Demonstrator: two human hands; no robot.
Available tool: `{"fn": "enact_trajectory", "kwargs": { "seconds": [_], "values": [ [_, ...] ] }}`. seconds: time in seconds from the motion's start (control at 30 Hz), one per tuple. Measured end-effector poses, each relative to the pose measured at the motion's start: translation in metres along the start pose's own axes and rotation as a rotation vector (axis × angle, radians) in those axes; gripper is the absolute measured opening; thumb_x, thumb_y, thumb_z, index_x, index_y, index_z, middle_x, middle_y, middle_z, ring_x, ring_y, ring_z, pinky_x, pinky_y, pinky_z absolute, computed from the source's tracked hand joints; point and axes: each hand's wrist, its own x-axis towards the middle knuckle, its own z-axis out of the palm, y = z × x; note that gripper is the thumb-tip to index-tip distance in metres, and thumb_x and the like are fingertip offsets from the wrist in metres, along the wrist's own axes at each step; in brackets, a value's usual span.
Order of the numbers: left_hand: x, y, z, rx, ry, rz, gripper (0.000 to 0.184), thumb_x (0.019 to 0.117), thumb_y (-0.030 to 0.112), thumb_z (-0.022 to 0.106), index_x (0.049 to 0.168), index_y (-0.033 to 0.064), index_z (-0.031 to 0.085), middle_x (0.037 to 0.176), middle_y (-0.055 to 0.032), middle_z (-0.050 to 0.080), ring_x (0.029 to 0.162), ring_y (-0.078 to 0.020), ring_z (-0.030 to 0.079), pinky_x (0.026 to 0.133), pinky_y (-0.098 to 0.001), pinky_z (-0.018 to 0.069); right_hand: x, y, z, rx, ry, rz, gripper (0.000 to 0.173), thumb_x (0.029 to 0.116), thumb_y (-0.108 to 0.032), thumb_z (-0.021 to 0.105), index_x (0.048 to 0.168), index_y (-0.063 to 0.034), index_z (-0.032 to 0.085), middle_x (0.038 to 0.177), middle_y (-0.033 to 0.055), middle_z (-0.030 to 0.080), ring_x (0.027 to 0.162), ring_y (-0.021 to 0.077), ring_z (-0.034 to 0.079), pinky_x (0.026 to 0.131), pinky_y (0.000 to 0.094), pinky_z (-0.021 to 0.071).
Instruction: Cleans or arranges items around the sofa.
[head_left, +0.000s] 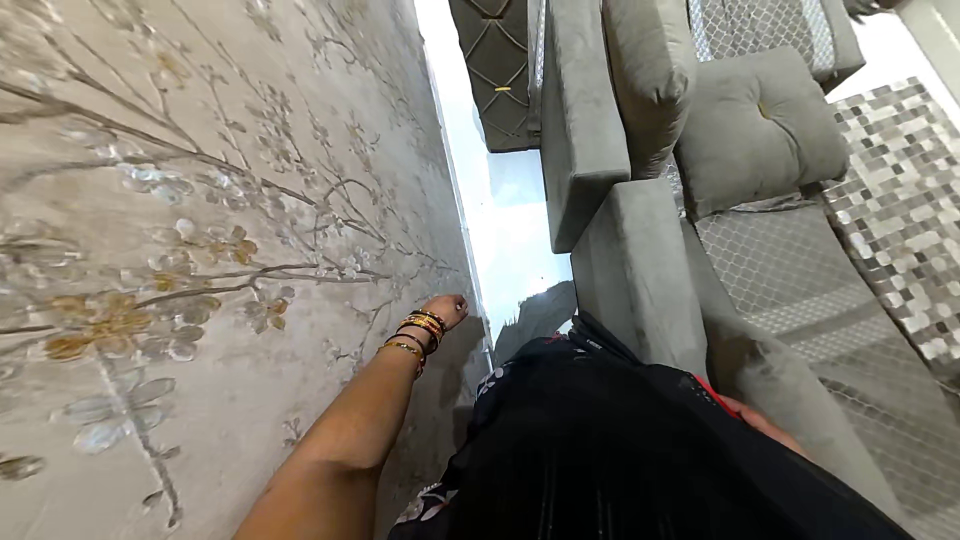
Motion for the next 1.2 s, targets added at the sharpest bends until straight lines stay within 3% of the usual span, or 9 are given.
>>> {"fn": "enact_trajectory", "kwargs": {
  "seconds": [0.1,0.13,0.27,0.4,0.63,0.8,1.0,1.13,1.2],
  "values": [
    [0.012,-0.007,0.003,0.023,-0.009,0.006,0.035,0.1101,0.022,0.051,0.133,-0.0021,0.063,0.128,-0.0271,0.066,0.124,-0.0437,0.061,0.108,-0.0606,0.0433,0.003,0.021,0.011,-0.071,0.071,-0.055,0.033,0.0981,-0.004,0.055,0.126,0.0125,0.064,0.116,0.0218,0.072,0.106,0.0149,0.07,0.091,0.0198,0.0527],
    [0.016,-0.01,0.004,0.021,-0.012,0.01,0.035,0.1102,0.022,0.05,0.133,-0.0024,0.063,0.129,-0.027,0.066,0.125,-0.0433,0.061,0.108,-0.06,0.043,0.01,-0.017,-0.003,-0.048,-0.122,0.327,0.035,0.1046,-0.005,0.054,0.139,0.0005,0.059,0.135,0.0113,0.065,0.121,0.0085,0.06,0.105,0.0238,0.0438],
    [0.028,-0.015,0.003,0.031,-0.028,0.007,0.037,0.1105,0.023,0.05,0.136,-0.0007,0.06,0.131,-0.0257,0.065,0.126,-0.0413,0.061,0.11,-0.0584,0.0427,0.028,0.103,0.008,-0.051,-0.033,-0.177,0.039,0.1011,-0.023,0.056,0.136,-0.0068,0.065,0.127,0.0086,0.071,0.114,0.0087,0.067,0.103,0.028,0.0525],
    [0.008,0.002,-0.004,-0.005,0.019,0.003,0.035,0.1104,0.022,0.05,0.134,-0.002,0.062,0.129,-0.0272,0.066,0.124,-0.044,0.061,0.108,-0.0604,0.0429,0.032,0.106,-0.005,-0.158,-0.021,-0.203,0.041,0.1024,-0.024,0.051,0.135,-0.0016,0.064,0.124,0.0131,0.071,0.114,0.0154,0.068,0.103,0.0333,0.0523],
    [0.038,-0.019,0.002,0.034,-0.004,0.031,0.037,0.1105,0.024,0.05,0.136,0.0001,0.061,0.13,-0.0254,0.066,0.128,-0.0415,0.061,0.112,-0.0594,0.0413,0.016,0.109,-0.01,-0.056,0.007,-0.167,0.04,0.1029,-0.022,0.053,0.136,-0.0021,0.063,0.127,0.0079,0.071,0.116,0.0083,0.067,0.105,0.0279,0.0518],
    [0.036,-0.021,0.008,0.043,-0.014,0.009,0.035,0.1097,0.025,0.051,0.134,0.0026,0.063,0.129,-0.0231,0.067,0.125,-0.0394,0.062,0.109,-0.0589,0.0436,0.021,0.172,0.008,0.011,0.127,-0.371,0.041,0.1023,-0.032,0.061,0.137,-0.0103,0.065,0.124,0.0027,0.074,0.113,0.0079,0.069,0.099,0.0255,0.0562],
    [0.026,-0.013,0.006,0.025,-0.041,0.015,0.036,0.11,0.023,0.051,0.134,-0.0018,0.062,0.132,-0.0275,0.064,0.129,-0.0432,0.059,0.112,-0.06,0.0404,-0.021,-0.046,-0.003,0.066,0.165,0.224,0.029,0.0995,0.001,0.054,0.126,0.0093,0.065,0.115,0.0156,0.072,0.107,0.0059,0.066,0.099,0.0211,0.048],
    [0.031,-0.015,0.006,0.039,-0.04,0.011,0.036,0.11,0.023,0.05,0.135,-0.0002,0.062,0.132,-0.0259,0.065,0.129,-0.0415,0.06,0.112,-0.0586,0.0411,-0.017,0.027,0.003,-0.043,0.201,-0.12,0.031,0.0964,-0.002,0.057,0.121,0.014,0.066,0.11,0.0223,0.073,0.103,0.0137,0.071,0.092,0.0195,0.0536],
    [0.034,-0.017,0.008,0.033,-0.039,0.008,0.036,0.1102,0.024,0.05,0.135,0.0,0.062,0.132,-0.0257,0.065,0.129,-0.041,0.06,0.112,-0.0585,0.041,-0.01,-0.006,-0.009,-0.054,0.026,0.307,0.034,0.1031,-0.003,0.056,0.136,0.0026,0.061,0.131,0.0133,0.067,0.119,0.0101,0.062,0.105,0.0242,0.0454]
  ]
}}
